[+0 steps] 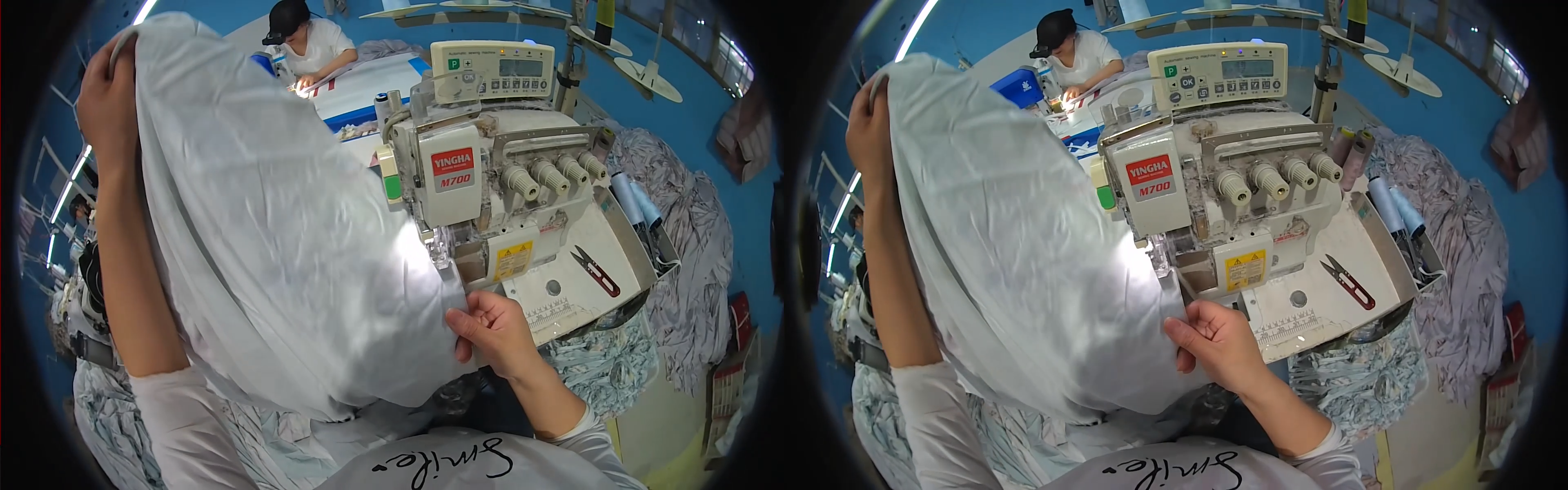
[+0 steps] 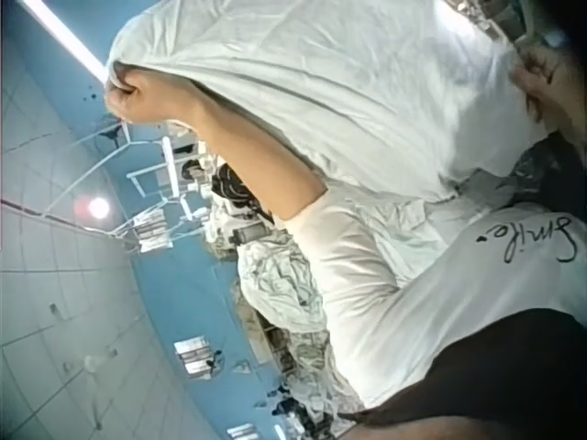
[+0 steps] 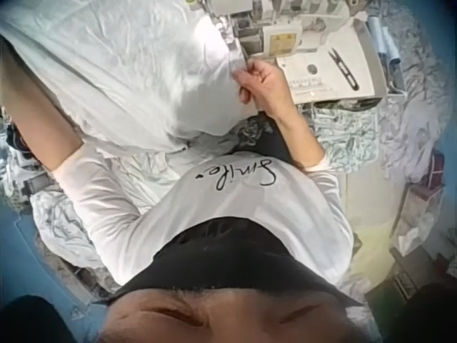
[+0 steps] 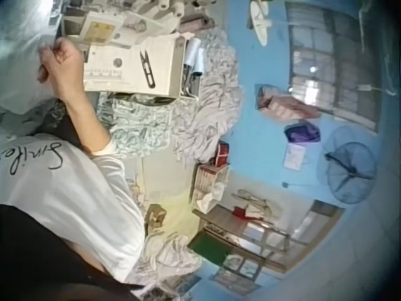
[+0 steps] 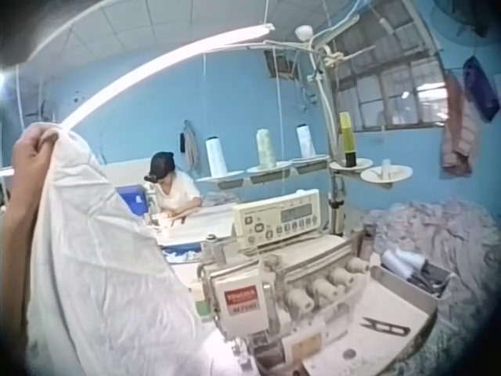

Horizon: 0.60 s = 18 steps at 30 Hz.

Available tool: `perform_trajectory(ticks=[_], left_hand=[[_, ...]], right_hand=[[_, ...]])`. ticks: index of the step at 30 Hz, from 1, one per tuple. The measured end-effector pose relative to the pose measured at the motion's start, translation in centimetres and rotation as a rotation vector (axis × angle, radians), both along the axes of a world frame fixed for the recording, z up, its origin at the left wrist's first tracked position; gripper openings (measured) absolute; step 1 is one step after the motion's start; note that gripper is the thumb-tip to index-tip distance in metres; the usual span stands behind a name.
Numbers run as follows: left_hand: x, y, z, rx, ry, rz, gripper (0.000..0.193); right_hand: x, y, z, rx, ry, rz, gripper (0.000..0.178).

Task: Sewing the edges of white fabric pieces using an industrial overlock machine.

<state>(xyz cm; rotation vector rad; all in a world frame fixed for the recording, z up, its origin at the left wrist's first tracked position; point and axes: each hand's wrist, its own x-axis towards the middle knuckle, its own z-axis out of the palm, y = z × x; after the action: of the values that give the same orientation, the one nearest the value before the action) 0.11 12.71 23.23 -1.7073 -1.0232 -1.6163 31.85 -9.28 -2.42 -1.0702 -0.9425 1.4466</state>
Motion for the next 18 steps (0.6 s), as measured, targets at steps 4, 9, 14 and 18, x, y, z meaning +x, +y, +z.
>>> perform_trajectory(ticks=[4,9,14,18], left_hand=[[-5.1,4.4,3.7,-0.121,0.163,0.382,0.040],[-3.5,-2.9,-11.7,-0.943,0.109,-0.066,0.051],[1.7,-19.2,-27.3,-1.129,0.383,-0.220,0.050],[1.6,-17.7,-25.3,-0.679,-0.078,-0.069,0.008]], right_hand=[[-0.5,-0.3,0.1,0.021,0.027,0.018,0.024],[0.1,0.3,-0.5,-0.006,0.006,0.005,0.026],[0.1,0.1,-0.4,0.001,0.050,0.067,0.027],[0.2,0.0,-0.1,0.005,0.043,0.059,0.027]])
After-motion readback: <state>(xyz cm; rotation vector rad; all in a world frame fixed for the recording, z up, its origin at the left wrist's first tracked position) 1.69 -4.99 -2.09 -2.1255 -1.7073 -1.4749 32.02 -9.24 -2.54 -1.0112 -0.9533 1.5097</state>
